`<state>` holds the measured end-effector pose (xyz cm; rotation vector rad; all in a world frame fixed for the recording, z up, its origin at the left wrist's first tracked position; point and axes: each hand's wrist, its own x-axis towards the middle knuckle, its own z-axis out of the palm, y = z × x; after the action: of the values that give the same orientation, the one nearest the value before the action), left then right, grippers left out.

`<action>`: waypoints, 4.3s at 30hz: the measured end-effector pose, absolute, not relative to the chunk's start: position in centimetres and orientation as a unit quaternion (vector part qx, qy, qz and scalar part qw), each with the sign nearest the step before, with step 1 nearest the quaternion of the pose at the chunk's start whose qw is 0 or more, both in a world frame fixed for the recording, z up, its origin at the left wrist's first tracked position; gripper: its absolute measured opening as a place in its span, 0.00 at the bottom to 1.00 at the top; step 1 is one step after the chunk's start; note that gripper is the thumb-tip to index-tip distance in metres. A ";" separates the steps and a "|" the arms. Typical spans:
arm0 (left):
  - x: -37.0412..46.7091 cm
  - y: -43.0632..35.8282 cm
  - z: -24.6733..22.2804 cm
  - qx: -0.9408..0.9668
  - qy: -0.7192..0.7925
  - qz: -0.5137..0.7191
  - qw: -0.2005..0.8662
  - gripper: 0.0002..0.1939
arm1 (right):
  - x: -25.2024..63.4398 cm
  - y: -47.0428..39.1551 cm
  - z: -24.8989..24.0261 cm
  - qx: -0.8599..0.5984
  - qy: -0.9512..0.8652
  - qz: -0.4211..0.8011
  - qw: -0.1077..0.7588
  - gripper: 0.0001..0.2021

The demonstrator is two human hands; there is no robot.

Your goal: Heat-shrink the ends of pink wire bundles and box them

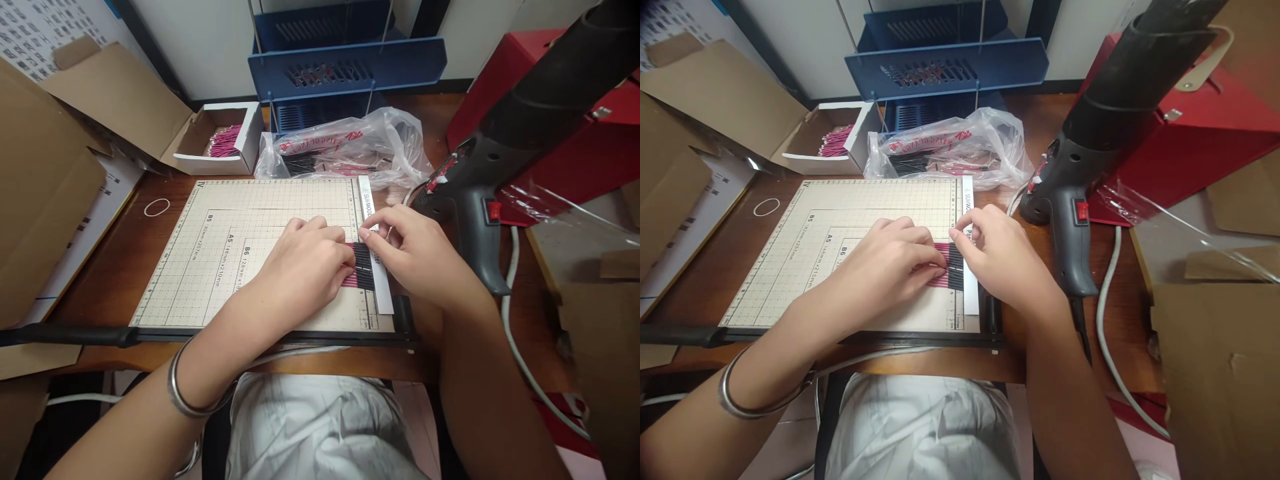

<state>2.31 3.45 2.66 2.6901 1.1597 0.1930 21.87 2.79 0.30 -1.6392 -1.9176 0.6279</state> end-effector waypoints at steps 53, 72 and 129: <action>0.5 -0.1 3.5 0.669 0.436 0.311 0.515 0.14 | 20.4 1.4 1.4 -0.378 -0.752 0.408 0.354 0.16; 0.3 0.1 3.4 0.621 0.420 0.347 0.564 0.15 | 19.9 1.7 0.9 -0.394 -0.764 0.328 0.391 0.22; 1.3 -2.2 -0.5 0.873 0.398 0.264 0.098 0.08 | 20.7 1.9 0.6 -0.546 -0.676 0.259 0.421 0.18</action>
<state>1.32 -2.21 -0.46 2.5832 1.1778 0.7807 20.66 1.86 0.60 -1.3680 -1.6939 0.6482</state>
